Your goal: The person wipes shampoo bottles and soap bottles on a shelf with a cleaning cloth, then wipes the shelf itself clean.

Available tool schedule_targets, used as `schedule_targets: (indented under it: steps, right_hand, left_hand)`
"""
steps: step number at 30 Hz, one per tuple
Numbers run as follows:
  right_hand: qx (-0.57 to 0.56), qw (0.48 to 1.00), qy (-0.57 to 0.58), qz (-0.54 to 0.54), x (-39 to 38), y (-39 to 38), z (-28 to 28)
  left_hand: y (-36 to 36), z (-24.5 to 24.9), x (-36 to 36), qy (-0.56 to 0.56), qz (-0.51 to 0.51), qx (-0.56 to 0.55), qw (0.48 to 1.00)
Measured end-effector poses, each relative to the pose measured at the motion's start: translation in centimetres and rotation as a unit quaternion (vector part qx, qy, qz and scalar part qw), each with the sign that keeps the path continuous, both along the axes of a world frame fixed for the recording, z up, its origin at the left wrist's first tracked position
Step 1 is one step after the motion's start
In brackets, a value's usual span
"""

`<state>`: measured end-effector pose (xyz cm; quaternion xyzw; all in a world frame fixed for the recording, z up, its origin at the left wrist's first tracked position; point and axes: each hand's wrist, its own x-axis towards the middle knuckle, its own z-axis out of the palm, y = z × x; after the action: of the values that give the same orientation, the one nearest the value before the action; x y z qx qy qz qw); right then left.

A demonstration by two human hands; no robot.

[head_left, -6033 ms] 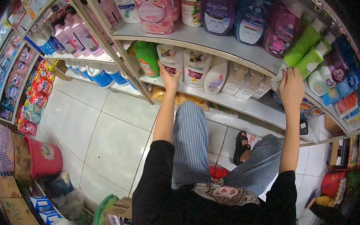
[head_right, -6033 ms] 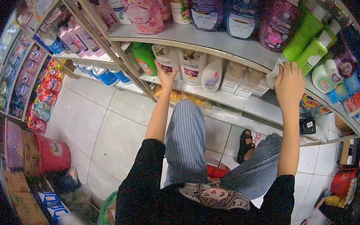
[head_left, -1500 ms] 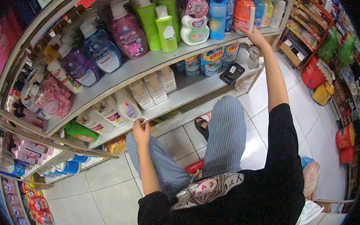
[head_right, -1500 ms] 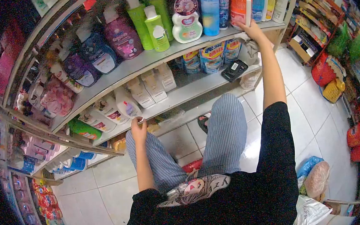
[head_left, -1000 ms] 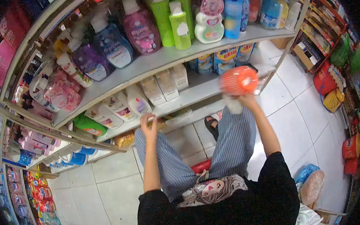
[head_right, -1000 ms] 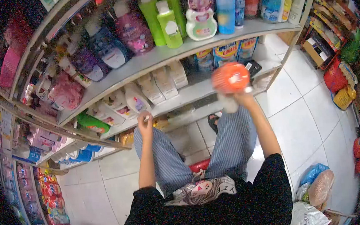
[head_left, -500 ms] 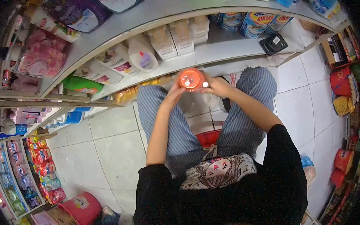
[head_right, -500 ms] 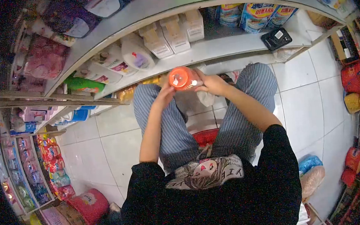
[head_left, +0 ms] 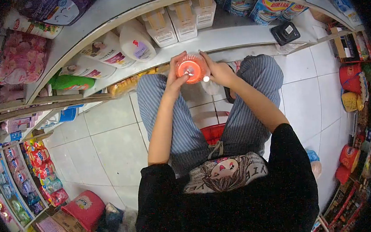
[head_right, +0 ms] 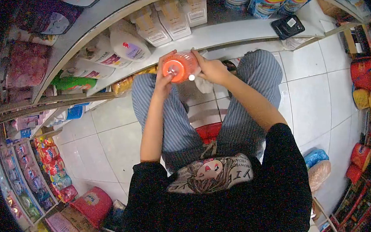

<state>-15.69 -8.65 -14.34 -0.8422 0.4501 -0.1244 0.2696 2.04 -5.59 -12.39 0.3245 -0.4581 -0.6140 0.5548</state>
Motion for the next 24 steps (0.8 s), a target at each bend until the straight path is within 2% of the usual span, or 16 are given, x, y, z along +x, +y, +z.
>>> schedule_targets:
  steps: [1, 8, 13, 24]
  right_hand:
    - [-0.01, 1.0, 0.028, 0.001, 0.2, 0.0, 0.1]
    - [-0.008, 0.999, 0.039, 0.015, 1.1, 0.2, 0.4]
    - [-0.098, 0.995, 0.021, 0.026, 1.1, 0.0, 0.1]
    - [-0.075, 0.996, 0.043, 0.027, 0.7, 0.1, -0.2]
  left_hand:
    - [0.1, 0.0, 0.2, 0.0, -0.001, 0.002, 1.0]
    - [0.6, 0.0, 1.1, 0.035, 0.008, 0.028, 0.999]
    - [0.5, -0.3, 1.4, 0.023, 0.006, 0.017, 1.0]
    - [0.6, -0.5, 1.5, -0.016, -0.01, 0.013, 1.0]
